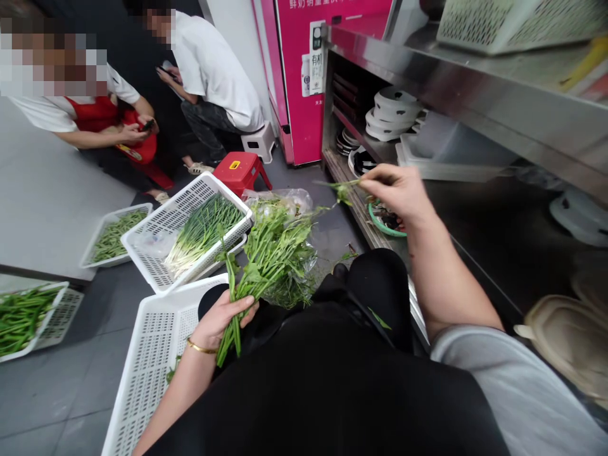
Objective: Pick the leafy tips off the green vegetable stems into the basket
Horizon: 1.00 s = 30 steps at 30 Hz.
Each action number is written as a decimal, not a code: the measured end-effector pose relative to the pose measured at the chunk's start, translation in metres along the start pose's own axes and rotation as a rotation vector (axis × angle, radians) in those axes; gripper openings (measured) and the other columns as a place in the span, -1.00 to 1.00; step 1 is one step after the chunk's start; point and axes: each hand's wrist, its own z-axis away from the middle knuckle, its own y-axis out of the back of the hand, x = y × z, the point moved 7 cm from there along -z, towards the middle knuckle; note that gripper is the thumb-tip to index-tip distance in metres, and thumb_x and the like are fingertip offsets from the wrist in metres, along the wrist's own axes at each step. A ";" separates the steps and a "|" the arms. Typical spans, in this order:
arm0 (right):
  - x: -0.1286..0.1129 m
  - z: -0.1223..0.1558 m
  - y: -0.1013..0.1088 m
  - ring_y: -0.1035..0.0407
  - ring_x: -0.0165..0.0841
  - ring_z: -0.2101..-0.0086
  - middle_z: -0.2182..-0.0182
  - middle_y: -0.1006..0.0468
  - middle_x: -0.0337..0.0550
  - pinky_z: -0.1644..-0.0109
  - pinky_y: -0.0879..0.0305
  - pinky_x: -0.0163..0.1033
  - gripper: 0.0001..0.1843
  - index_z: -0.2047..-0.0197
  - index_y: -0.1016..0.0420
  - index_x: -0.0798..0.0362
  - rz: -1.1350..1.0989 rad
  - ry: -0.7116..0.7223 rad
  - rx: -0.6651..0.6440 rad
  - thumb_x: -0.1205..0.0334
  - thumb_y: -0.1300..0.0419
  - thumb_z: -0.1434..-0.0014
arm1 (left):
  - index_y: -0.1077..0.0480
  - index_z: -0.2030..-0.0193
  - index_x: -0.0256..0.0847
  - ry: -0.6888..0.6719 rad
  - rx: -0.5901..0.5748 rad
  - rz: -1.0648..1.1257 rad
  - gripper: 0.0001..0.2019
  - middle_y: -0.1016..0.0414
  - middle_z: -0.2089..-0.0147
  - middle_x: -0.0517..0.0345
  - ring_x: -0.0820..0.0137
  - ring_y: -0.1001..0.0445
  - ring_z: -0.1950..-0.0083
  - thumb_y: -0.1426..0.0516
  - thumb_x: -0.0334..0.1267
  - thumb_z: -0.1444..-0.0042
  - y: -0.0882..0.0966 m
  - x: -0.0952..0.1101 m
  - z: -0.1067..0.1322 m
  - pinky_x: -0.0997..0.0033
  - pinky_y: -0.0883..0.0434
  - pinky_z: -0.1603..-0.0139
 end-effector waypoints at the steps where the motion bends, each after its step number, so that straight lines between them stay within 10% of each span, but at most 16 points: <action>1: 0.013 0.003 0.013 -0.27 -0.47 0.60 0.57 -0.44 -0.28 0.50 -0.20 -0.30 -0.89 0.39 -0.51 0.00 -0.056 -0.065 0.091 0.16 -0.25 -0.02 | -0.30 0.39 -0.29 -0.005 0.009 0.021 -0.78 -0.25 0.65 0.27 0.56 -0.17 0.68 -0.19 -0.17 -0.02 0.002 -0.001 0.001 0.50 -0.04 0.64; 6: 0.070 0.026 0.031 -0.22 -0.49 0.69 0.65 -0.36 -0.29 0.62 -0.15 -0.33 -0.83 0.39 -0.44 0.02 -0.077 -0.207 0.278 0.10 -0.17 -0.08 | -0.30 0.33 -0.27 -0.040 0.066 0.078 -0.80 -0.29 0.61 0.27 0.57 -0.18 0.68 -0.19 -0.20 0.00 0.017 0.002 0.006 0.51 -0.07 0.65; 10: 0.082 0.047 -0.034 -0.14 -0.49 0.73 0.75 -0.27 -0.34 0.62 -0.14 -0.32 -0.75 0.51 -0.36 0.00 0.052 -0.132 -0.063 0.08 -0.10 -0.13 | -0.30 0.48 -0.27 -0.092 0.121 -0.036 -0.79 -0.25 0.69 0.26 0.54 -0.20 0.66 -0.16 -0.19 -0.06 0.025 0.013 0.010 0.50 -0.12 0.60; 14: 0.045 0.068 -0.107 -0.18 -0.47 0.68 0.73 -0.29 -0.30 0.58 -0.10 -0.31 -0.78 0.59 -0.39 0.03 0.181 -0.016 -0.416 0.14 -0.33 0.12 | -0.28 0.63 -0.27 -0.078 0.142 -0.210 -0.67 -0.26 0.73 0.20 0.52 -0.21 0.64 -0.15 -0.17 -0.07 0.025 0.018 0.013 0.49 -0.15 0.56; 21: -0.078 0.049 -0.162 -0.35 -0.40 0.29 0.11 -0.41 -0.09 0.40 -0.14 -0.33 -0.72 0.07 -0.42 -0.01 0.394 0.537 -0.623 0.21 0.05 -0.27 | -0.36 0.58 -0.30 -0.041 0.125 -0.258 -0.72 -0.31 0.69 0.19 0.51 -0.25 0.63 -0.19 -0.16 -0.02 0.018 0.010 0.014 0.49 -0.17 0.56; 30: -0.064 0.055 -0.180 -0.28 -0.39 0.30 0.08 -0.34 -0.03 0.48 -0.02 -0.33 -0.74 0.07 -0.35 0.07 0.531 0.572 -0.614 0.15 0.00 -0.24 | -0.34 0.51 -0.31 -0.071 0.104 -0.150 -0.79 -0.39 0.59 0.18 0.52 -0.28 0.63 -0.24 -0.22 0.03 0.014 0.004 0.015 0.49 -0.20 0.57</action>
